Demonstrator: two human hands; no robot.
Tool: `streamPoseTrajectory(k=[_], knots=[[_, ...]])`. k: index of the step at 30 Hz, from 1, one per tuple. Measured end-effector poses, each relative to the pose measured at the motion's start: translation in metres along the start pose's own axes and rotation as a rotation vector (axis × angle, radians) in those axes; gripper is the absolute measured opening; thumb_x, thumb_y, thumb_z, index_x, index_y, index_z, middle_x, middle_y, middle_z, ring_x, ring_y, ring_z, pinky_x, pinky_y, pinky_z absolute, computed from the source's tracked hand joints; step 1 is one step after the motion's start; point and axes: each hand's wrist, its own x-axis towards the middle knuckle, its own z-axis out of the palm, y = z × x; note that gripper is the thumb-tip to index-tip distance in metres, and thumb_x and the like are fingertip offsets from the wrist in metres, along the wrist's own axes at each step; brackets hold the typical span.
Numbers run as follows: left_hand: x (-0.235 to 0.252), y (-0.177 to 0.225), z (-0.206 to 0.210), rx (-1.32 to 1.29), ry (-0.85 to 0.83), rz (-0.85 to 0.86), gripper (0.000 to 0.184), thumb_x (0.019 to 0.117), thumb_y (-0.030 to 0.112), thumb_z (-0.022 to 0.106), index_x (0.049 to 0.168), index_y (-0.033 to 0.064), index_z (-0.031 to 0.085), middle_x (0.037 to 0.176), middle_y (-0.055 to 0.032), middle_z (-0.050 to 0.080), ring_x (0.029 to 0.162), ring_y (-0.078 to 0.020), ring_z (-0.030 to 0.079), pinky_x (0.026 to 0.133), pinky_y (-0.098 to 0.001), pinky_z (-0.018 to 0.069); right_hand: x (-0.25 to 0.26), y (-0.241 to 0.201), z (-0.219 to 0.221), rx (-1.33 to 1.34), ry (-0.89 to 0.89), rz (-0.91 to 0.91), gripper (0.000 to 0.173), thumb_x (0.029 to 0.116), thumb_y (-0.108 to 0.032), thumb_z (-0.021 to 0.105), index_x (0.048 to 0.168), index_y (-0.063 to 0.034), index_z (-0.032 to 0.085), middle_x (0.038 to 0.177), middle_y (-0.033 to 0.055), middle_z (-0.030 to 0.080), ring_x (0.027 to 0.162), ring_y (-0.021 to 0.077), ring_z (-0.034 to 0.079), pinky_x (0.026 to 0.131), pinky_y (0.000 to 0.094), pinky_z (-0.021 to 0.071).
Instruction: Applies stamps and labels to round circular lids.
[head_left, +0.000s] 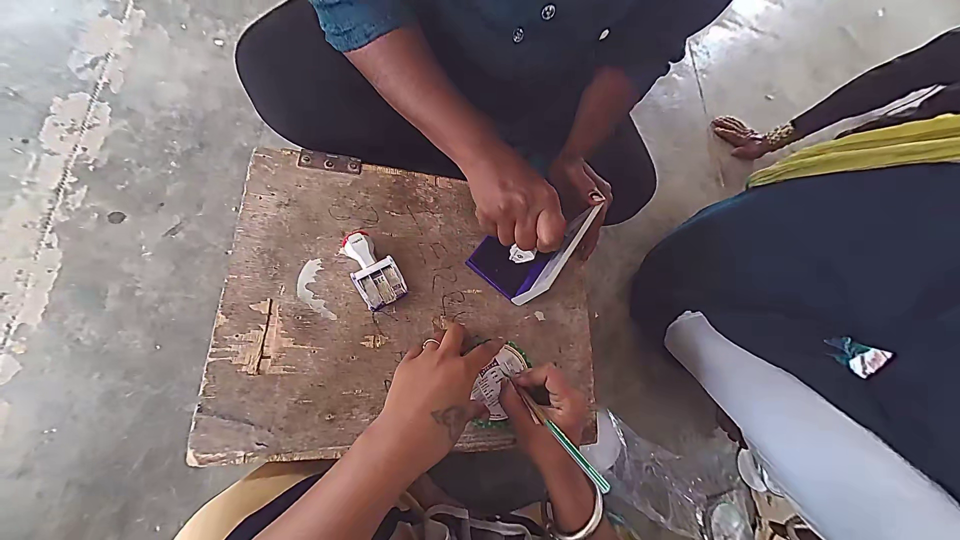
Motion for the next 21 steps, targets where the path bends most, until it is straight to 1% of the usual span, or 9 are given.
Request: streamPoseTrajectory(k=[5, 12, 15, 18, 21], knots=[[0.0002, -0.0004, 0.0008, 0.002, 0.001, 0.005, 0.075, 0.0878, 0.024, 0.081, 0.155, 0.0282, 0.048, 0.144, -0.0221, 0.051, 0.128, -0.0414, 0.054, 0.099, -0.0561, 0.0457, -0.0020, 0.0044, 0.0003, 0.024, 0.027, -0.022, 0.006, 0.0775, -0.004, 0.070, 0.079, -0.0023, 0.064, 0.072, -0.0050, 0.067, 0.066, -0.0093, 0.060, 0.061, 0.0076, 0.0506], [-0.0002, -0.0015, 0.0034, 0.006, 0.030, 0.015, 0.073, 0.0871, 0.023, 0.081, 0.153, 0.0278, 0.050, 0.143, -0.0218, 0.052, 0.127, -0.0410, 0.054, 0.098, -0.0557, 0.0467, -0.0011, 0.0003, 0.0008, -0.017, 0.015, 0.000, 0.006, 0.0766, -0.003, 0.069, 0.077, -0.0016, 0.063, 0.070, -0.0042, 0.066, 0.061, -0.0092, 0.058, 0.057, 0.0071, 0.0481], [0.0003, -0.0014, 0.0020, 0.013, 0.015, 0.007, 0.074, 0.0881, 0.024, 0.081, 0.154, 0.0288, 0.049, 0.144, -0.0215, 0.051, 0.128, -0.0409, 0.054, 0.099, -0.0555, 0.0467, -0.0001, 0.0000, 0.0009, -0.016, 0.011, -0.004, 0.006, 0.0780, -0.004, 0.069, 0.078, -0.0009, 0.064, 0.070, -0.0039, 0.066, 0.062, -0.0092, 0.058, 0.057, 0.0071, 0.0484], [-0.0002, 0.0003, 0.0021, 0.011, 0.004, -0.004, 0.073, 0.0882, 0.023, 0.081, 0.154, 0.0291, 0.049, 0.145, -0.0224, 0.051, 0.128, -0.0418, 0.054, 0.099, -0.0567, 0.0465, -0.0011, -0.0006, -0.0011, -0.029, 0.011, -0.013, 0.009, 0.0772, -0.005, 0.069, 0.075, -0.0014, 0.061, 0.067, -0.0041, 0.063, 0.059, -0.0095, 0.055, 0.055, 0.0066, 0.0455], [0.0003, -0.0012, 0.0015, 0.007, 0.024, 0.003, 0.073, 0.0872, 0.023, 0.081, 0.153, 0.0283, 0.050, 0.144, -0.0225, 0.051, 0.128, -0.0416, 0.054, 0.099, -0.0560, 0.0468, 0.0005, 0.0012, -0.0001, -0.015, 0.011, -0.024, 0.011, 0.0764, -0.006, 0.070, 0.074, -0.0026, 0.060, 0.067, -0.0039, 0.064, 0.060, -0.0091, 0.057, 0.056, 0.0071, 0.0469]])
